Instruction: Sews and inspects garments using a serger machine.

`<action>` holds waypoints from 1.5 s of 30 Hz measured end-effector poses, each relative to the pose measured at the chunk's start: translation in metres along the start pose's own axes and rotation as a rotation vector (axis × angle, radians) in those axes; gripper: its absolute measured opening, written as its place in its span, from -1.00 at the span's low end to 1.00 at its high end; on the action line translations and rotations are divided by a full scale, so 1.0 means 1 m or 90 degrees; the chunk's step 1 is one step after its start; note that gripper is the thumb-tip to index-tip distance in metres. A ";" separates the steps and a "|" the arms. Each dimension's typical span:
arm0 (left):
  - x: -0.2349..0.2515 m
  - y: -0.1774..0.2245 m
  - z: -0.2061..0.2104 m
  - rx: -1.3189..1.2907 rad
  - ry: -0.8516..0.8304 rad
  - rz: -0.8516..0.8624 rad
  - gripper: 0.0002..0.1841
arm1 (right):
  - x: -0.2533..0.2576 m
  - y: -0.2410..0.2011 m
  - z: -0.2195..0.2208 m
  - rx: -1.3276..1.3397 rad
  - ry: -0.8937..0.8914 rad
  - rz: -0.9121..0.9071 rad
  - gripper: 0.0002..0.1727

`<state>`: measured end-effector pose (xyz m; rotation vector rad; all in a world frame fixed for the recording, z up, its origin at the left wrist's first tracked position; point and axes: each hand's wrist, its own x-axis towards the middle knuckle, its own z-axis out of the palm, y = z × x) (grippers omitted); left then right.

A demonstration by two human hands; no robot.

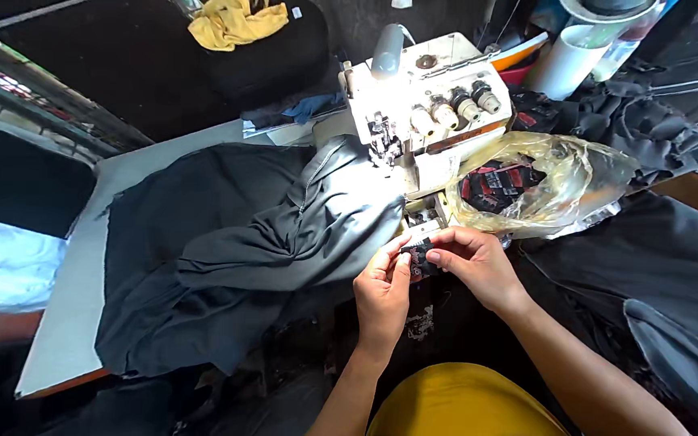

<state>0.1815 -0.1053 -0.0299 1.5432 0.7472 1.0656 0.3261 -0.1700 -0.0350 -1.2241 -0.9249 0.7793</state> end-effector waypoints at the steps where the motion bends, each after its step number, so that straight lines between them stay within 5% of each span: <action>1: -0.001 -0.001 0.000 0.013 0.001 0.013 -0.74 | 0.000 0.000 0.000 0.002 0.002 -0.001 -0.86; 6: -0.006 -0.003 -0.002 0.057 -0.032 0.066 -0.71 | 0.000 0.005 -0.003 -0.039 0.005 -0.028 -0.98; 18: -0.006 -0.009 -0.004 0.009 -0.025 0.040 -0.58 | -0.005 0.013 -0.005 -0.115 -0.007 -0.062 -0.87; 38: -0.007 -0.017 -0.004 0.041 -0.009 0.066 -0.58 | -0.008 0.012 -0.002 0.029 0.006 0.037 -0.97; 45: 0.026 -0.008 -0.022 0.270 -0.021 0.264 -0.63 | 0.022 0.002 0.008 -0.060 0.032 -0.082 -0.95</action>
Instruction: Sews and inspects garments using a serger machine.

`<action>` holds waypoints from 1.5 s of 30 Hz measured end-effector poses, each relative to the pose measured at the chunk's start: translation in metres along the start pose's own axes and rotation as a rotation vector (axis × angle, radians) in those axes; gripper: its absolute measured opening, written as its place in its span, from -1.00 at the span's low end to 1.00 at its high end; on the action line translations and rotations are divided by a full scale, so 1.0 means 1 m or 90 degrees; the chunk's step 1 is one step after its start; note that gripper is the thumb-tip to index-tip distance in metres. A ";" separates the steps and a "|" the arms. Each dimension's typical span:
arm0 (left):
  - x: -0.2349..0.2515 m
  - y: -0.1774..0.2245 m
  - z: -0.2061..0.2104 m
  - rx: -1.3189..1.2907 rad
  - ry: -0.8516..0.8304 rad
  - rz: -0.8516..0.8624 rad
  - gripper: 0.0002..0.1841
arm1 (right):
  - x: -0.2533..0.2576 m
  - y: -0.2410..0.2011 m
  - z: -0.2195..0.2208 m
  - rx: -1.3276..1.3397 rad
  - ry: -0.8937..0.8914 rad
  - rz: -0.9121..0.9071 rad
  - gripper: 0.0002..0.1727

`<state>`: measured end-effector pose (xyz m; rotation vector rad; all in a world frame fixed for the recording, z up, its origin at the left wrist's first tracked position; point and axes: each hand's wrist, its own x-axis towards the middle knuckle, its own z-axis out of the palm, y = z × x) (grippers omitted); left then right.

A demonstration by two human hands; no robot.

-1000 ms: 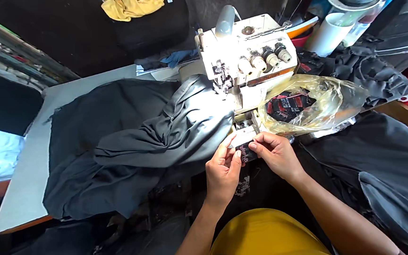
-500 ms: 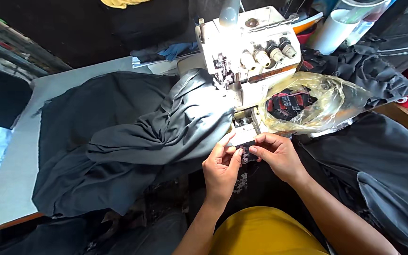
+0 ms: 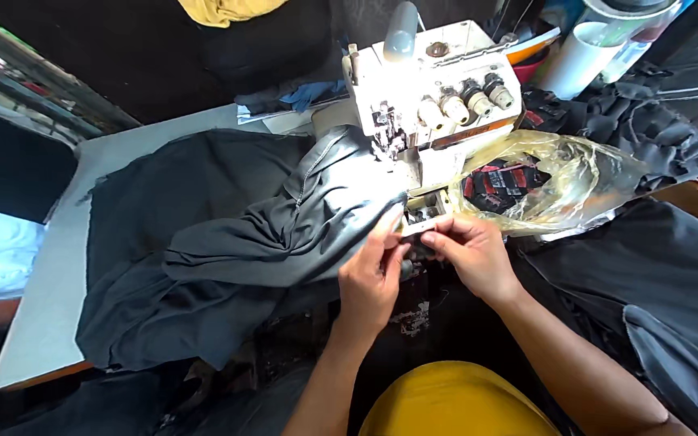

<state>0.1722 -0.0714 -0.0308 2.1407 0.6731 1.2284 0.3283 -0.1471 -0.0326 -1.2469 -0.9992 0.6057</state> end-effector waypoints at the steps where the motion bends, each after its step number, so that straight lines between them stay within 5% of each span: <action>1: 0.013 -0.001 -0.006 0.051 0.007 0.018 -0.61 | 0.013 -0.003 0.000 -0.037 0.008 -0.022 -0.95; 4: 0.045 -0.006 -0.016 0.158 0.034 0.071 -0.49 | 0.057 -0.004 0.004 -0.087 0.013 -0.012 -0.95; 7: 0.059 -0.019 -0.004 0.218 0.020 0.160 -0.81 | 0.086 0.009 0.012 -0.163 -0.007 -0.040 -0.89; 15: 0.054 -0.046 0.011 0.285 -0.031 0.216 -0.82 | 0.082 0.014 0.015 -0.236 0.012 -0.008 -0.86; 22: 0.063 -0.041 0.005 0.334 -0.081 0.235 -0.81 | 0.051 0.050 0.012 -0.016 0.022 0.122 -0.86; 27: 0.063 -0.043 0.003 0.369 -0.095 0.270 -0.77 | 0.041 0.061 0.024 0.046 0.025 0.062 -0.91; 33: 0.069 -0.045 0.000 0.374 -0.082 0.290 -0.78 | 0.012 0.041 0.038 0.461 -0.050 0.289 -0.94; 45: 0.073 -0.043 -0.001 0.365 -0.081 0.240 -0.82 | 0.006 0.030 0.033 0.499 -0.036 0.293 -0.91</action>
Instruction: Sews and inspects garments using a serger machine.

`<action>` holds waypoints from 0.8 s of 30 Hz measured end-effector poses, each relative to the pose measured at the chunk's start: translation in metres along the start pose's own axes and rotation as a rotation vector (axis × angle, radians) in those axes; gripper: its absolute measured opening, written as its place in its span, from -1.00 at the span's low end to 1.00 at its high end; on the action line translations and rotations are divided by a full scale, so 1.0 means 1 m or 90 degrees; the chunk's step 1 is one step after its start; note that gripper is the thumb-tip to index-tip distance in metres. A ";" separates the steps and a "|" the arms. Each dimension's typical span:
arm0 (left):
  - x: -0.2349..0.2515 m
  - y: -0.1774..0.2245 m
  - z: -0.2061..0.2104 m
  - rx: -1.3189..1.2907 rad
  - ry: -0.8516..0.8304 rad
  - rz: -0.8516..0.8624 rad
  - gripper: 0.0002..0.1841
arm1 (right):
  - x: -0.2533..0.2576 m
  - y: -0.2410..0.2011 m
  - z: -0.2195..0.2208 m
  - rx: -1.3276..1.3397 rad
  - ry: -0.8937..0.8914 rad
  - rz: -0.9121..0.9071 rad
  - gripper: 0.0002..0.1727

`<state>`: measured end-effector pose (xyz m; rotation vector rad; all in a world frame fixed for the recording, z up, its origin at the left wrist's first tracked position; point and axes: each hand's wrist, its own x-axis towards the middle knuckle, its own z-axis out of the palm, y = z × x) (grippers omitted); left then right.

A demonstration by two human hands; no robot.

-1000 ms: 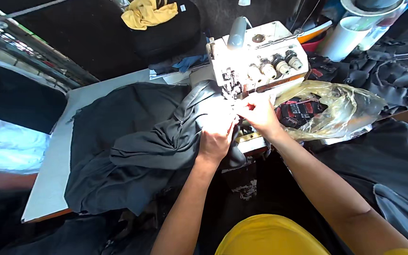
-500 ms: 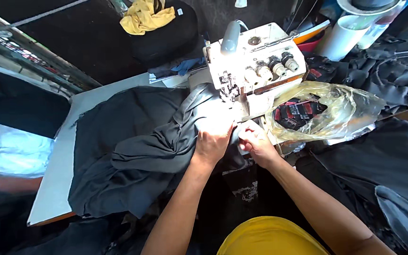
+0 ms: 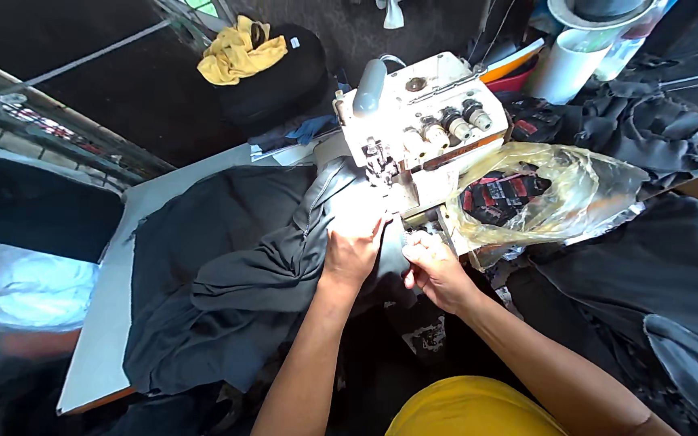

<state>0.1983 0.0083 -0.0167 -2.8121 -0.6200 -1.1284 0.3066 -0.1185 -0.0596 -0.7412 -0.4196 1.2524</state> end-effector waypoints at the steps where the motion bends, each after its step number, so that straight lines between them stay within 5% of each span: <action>1: 0.000 0.000 0.000 -0.011 -0.001 -0.006 -0.82 | 0.000 0.000 0.000 0.003 0.002 0.003 -0.91; 18: 0.004 -0.010 0.003 -0.144 0.030 -0.047 -0.88 | 0.002 -0.008 0.002 -0.028 0.044 -0.005 -0.94; 24: -0.005 0.000 0.001 -0.127 0.000 -0.092 -0.73 | 0.001 -0.005 -0.004 -0.060 0.046 -0.012 -0.93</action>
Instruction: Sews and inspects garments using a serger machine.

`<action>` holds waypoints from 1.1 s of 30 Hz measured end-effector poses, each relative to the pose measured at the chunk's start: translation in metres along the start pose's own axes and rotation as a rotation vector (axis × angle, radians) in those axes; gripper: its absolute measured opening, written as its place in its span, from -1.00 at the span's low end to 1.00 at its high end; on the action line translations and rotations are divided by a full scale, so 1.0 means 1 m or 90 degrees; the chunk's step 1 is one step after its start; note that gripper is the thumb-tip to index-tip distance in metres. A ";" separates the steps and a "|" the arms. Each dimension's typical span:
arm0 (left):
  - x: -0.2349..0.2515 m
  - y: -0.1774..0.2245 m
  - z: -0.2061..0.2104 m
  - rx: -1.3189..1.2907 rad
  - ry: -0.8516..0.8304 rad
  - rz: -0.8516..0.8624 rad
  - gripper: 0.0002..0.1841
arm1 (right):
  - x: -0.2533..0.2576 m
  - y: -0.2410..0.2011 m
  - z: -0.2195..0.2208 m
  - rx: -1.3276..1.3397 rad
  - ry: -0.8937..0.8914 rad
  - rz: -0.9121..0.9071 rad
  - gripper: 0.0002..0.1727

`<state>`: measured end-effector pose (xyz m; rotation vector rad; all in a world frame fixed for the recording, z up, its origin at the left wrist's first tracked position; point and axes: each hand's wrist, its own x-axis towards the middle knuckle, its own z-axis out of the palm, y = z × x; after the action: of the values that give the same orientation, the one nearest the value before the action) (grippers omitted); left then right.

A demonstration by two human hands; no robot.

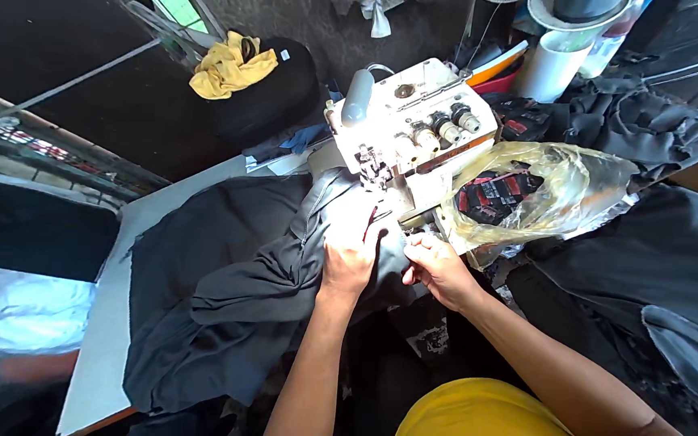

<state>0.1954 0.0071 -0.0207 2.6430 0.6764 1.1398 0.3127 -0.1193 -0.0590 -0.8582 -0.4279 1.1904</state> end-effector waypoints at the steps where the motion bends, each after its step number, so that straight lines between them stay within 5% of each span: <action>1: -0.002 0.000 0.001 0.009 -0.002 0.002 -0.74 | 0.000 0.000 -0.001 -0.001 -0.001 0.001 -0.92; 14: -0.006 -0.024 -0.005 0.135 -0.022 0.181 -0.78 | 0.000 0.000 -0.004 -0.011 -0.014 0.000 -0.90; 21: 0.009 -0.010 -0.004 0.022 0.005 0.076 -0.85 | 0.000 0.002 -0.003 0.003 -0.010 0.003 -0.90; 33: 0.010 -0.005 0.001 0.032 0.036 0.072 -0.88 | 0.001 0.000 -0.004 0.005 -0.006 0.000 -0.90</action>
<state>0.2004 0.0169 -0.0164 2.7311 0.5800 1.2487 0.3157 -0.1197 -0.0616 -0.8460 -0.4314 1.1955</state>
